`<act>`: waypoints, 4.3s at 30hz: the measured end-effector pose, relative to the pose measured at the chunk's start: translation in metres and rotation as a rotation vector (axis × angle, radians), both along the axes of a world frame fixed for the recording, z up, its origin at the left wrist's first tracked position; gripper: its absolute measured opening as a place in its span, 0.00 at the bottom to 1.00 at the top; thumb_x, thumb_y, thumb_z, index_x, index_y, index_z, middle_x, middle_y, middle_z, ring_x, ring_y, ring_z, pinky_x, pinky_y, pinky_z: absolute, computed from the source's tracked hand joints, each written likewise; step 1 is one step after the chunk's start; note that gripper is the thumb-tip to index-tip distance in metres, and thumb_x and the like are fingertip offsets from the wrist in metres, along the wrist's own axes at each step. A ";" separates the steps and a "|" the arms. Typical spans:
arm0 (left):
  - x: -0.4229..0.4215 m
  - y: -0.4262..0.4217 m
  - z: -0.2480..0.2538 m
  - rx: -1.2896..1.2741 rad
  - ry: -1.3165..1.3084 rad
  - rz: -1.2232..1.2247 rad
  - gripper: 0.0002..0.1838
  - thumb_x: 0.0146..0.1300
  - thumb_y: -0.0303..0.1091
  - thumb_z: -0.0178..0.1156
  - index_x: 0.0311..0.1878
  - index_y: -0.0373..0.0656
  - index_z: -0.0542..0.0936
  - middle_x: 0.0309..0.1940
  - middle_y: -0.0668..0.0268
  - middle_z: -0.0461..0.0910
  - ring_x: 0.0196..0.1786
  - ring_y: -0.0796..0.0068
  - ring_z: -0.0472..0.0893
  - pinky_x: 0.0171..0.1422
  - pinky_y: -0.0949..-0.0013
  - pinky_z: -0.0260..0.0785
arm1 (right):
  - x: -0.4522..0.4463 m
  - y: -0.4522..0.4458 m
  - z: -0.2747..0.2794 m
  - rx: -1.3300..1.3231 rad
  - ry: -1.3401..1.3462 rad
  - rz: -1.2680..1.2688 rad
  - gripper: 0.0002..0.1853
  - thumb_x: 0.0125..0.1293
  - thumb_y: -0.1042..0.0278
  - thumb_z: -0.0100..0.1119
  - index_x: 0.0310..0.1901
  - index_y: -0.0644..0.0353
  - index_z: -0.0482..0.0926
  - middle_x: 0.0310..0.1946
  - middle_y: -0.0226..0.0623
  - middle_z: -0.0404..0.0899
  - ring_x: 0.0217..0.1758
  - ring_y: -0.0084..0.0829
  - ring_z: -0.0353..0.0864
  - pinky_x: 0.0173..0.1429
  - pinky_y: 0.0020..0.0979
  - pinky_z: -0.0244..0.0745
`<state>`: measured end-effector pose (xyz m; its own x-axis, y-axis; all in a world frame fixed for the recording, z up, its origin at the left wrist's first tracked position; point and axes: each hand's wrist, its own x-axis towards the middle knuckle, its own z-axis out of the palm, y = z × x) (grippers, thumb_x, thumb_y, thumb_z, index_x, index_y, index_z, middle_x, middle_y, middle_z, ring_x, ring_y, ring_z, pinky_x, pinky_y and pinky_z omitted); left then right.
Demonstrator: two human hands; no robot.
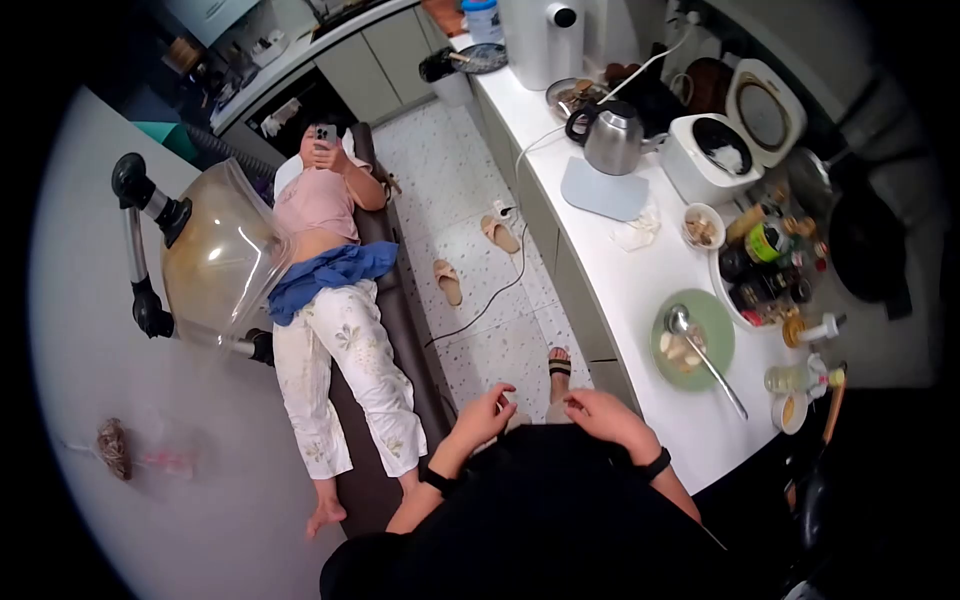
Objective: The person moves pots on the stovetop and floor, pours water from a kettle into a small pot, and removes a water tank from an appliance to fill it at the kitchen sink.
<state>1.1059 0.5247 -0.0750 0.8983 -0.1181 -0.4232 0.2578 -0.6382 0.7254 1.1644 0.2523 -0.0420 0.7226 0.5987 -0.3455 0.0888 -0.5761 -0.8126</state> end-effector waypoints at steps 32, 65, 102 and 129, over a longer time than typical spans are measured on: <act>0.756 0.466 0.029 -0.893 -0.101 0.395 0.14 0.75 0.33 0.57 0.61 0.44 0.76 0.36 0.74 0.78 0.39 0.85 0.76 0.47 0.77 0.70 | 0.751 0.513 0.001 0.476 0.459 -0.092 0.09 0.75 0.74 0.52 0.51 0.67 0.79 0.39 0.38 0.86 0.45 0.28 0.85 0.54 0.29 0.79; 1.420 1.050 0.076 -1.091 -0.187 0.688 0.13 0.75 0.33 0.53 0.59 0.43 0.77 0.34 0.72 0.76 0.37 0.83 0.73 0.43 0.76 0.65 | 1.454 1.059 0.047 0.505 0.462 -0.157 0.10 0.75 0.72 0.50 0.46 0.66 0.81 0.36 0.40 0.86 0.39 0.28 0.85 0.49 0.28 0.78; 1.537 2.095 0.329 1.203 -0.606 1.230 0.28 0.62 0.41 0.65 0.61 0.35 0.75 0.57 0.43 0.77 0.61 0.40 0.77 0.64 0.47 0.71 | 1.683 1.709 0.030 0.387 0.359 -0.073 0.10 0.76 0.69 0.52 0.45 0.68 0.79 0.33 0.37 0.84 0.37 0.25 0.83 0.46 0.27 0.78; 1.504 2.247 0.252 0.464 -0.645 0.948 0.30 0.53 0.27 0.61 0.61 0.31 0.71 0.48 0.58 0.75 0.49 0.66 0.73 0.61 0.67 0.65 | 1.648 1.681 0.039 0.190 0.085 -0.223 0.09 0.73 0.67 0.56 0.47 0.63 0.80 0.34 0.36 0.84 0.39 0.28 0.84 0.48 0.31 0.79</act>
<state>2.6095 2.7718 0.1769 0.6070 0.7357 0.3004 0.4375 -0.6250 0.6465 2.8126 1.9328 -0.0031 0.8169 0.4883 -0.3071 -0.0954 -0.4108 -0.9067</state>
